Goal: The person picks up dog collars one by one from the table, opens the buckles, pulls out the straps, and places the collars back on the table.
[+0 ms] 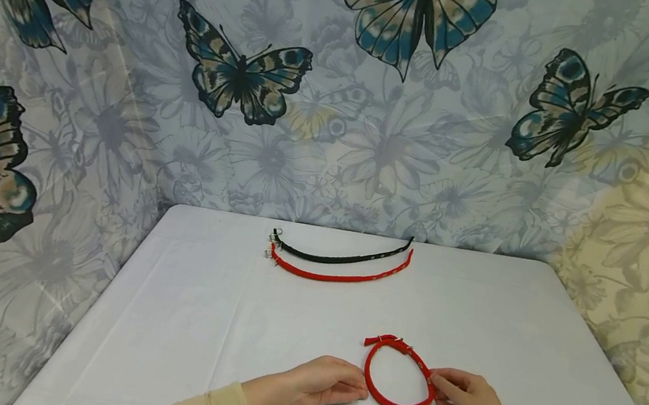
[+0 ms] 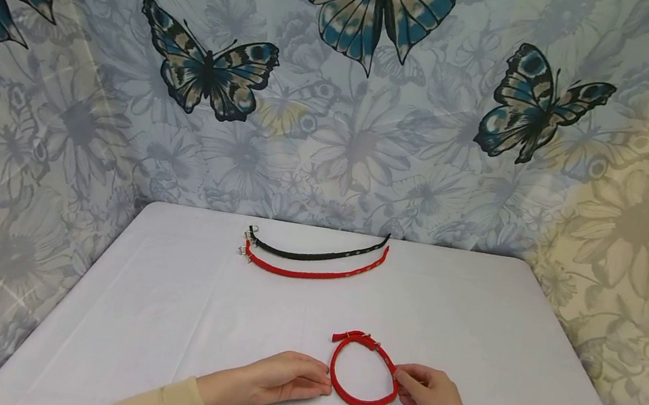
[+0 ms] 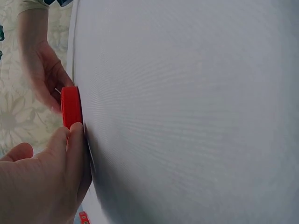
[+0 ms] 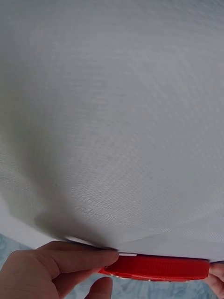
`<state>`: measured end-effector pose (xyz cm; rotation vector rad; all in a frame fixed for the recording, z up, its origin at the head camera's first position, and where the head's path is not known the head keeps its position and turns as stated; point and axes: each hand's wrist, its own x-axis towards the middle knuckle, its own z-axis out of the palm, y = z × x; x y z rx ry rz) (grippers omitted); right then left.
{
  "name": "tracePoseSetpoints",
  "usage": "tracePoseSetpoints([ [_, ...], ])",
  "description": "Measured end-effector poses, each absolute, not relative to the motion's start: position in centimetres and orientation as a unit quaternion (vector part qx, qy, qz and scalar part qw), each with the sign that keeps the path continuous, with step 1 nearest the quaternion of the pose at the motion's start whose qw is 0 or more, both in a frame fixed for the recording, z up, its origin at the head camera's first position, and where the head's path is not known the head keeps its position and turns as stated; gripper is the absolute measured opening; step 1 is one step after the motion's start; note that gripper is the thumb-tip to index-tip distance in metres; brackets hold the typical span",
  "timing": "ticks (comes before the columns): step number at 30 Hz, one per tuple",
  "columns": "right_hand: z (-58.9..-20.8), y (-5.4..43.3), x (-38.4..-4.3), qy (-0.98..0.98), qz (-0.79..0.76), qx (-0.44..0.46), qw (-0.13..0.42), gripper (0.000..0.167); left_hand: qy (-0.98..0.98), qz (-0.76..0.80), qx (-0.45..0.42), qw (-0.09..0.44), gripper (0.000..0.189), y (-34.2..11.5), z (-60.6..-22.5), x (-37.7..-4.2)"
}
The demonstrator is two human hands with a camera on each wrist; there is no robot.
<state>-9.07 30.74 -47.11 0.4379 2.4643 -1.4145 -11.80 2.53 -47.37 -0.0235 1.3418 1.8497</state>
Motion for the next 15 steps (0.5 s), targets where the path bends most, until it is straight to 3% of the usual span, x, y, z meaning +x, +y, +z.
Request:
tracePoseSetpoints([
  [8, -46.93, 30.22, -8.83, 0.846, -0.496, 0.143, 0.137, 0.037, 0.529, 0.737, -0.024, 0.42, 0.016, 2.36, -47.42, -11.72],
  [15, -46.95, 30.57, -8.66, 0.791, -0.57, 0.104, 0.196, 0.049, 0.532, 0.738, -0.027, 0.415, 0.017, 1.88, -47.61, -11.68],
])
